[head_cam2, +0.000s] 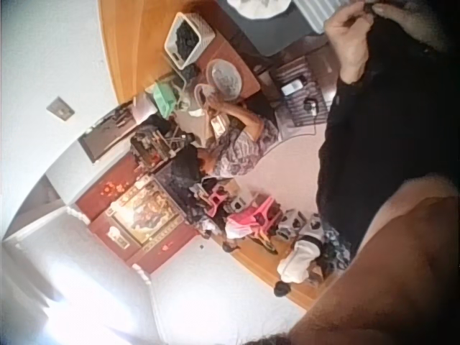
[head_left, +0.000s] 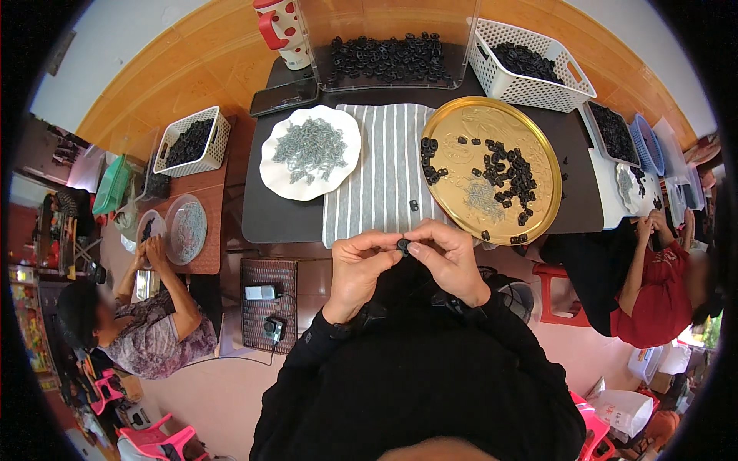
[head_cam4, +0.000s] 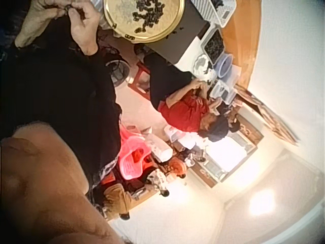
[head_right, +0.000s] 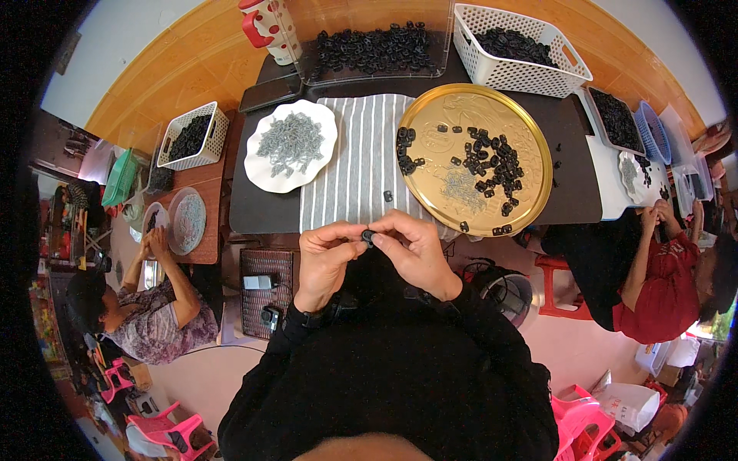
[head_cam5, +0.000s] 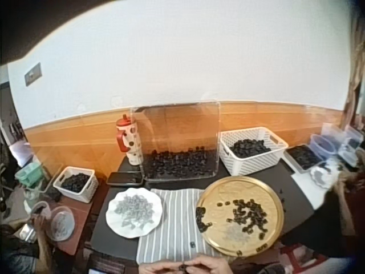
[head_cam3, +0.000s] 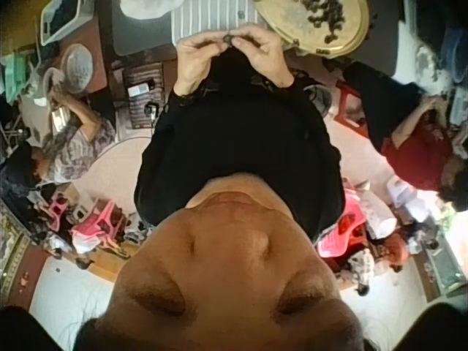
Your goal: The person sits at a table and assembles small black plastic components by hand. They pick up a black piece from a gold tray and a silver pin from a white plate, then insert the pin into the black piece. The assembled units are placed back onto the tray. The process is repeated continuously throughout the clip.
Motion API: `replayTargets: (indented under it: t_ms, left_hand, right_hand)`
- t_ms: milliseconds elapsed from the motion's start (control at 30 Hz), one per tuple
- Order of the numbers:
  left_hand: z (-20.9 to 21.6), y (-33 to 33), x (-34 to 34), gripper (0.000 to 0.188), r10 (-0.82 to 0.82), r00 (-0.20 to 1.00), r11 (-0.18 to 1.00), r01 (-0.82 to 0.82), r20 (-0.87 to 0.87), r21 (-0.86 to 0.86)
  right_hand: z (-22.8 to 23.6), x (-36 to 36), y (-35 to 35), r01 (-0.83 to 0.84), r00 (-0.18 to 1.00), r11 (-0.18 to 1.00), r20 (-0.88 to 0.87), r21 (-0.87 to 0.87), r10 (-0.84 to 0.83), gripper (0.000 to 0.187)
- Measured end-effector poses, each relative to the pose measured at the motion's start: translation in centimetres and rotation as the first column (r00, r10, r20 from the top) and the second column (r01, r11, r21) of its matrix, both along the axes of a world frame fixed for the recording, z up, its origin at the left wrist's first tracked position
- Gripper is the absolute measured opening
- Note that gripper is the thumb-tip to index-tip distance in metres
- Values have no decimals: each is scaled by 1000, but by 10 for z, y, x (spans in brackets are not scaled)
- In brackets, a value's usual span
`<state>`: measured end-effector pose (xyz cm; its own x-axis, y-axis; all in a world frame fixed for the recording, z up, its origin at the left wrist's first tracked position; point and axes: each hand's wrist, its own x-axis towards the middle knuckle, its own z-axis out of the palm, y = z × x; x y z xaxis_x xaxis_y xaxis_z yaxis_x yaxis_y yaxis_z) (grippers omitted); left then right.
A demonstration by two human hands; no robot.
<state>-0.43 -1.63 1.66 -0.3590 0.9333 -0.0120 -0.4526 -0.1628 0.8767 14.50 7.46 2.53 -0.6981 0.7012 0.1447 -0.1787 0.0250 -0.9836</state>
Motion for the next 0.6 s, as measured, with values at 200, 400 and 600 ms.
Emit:
replayTargets:
  t_ms: [200,400,600]
  left_hand:
    - [4,0,2,29,10,1000,1000,-10,5,-11]
    - [0,-1,5,27,44,997,999,-43,66,-11]
    - [0,1,9,25,34,997,999,-36,69,21]
  right_hand:
    - [-3,-1,6,-3,999,985,-46,171,11,14]
    - [-2,-3,4,33,997,958,-72,284,-13,19]
    - [1,-4,0,155,988,861,-68,484,-139,29]
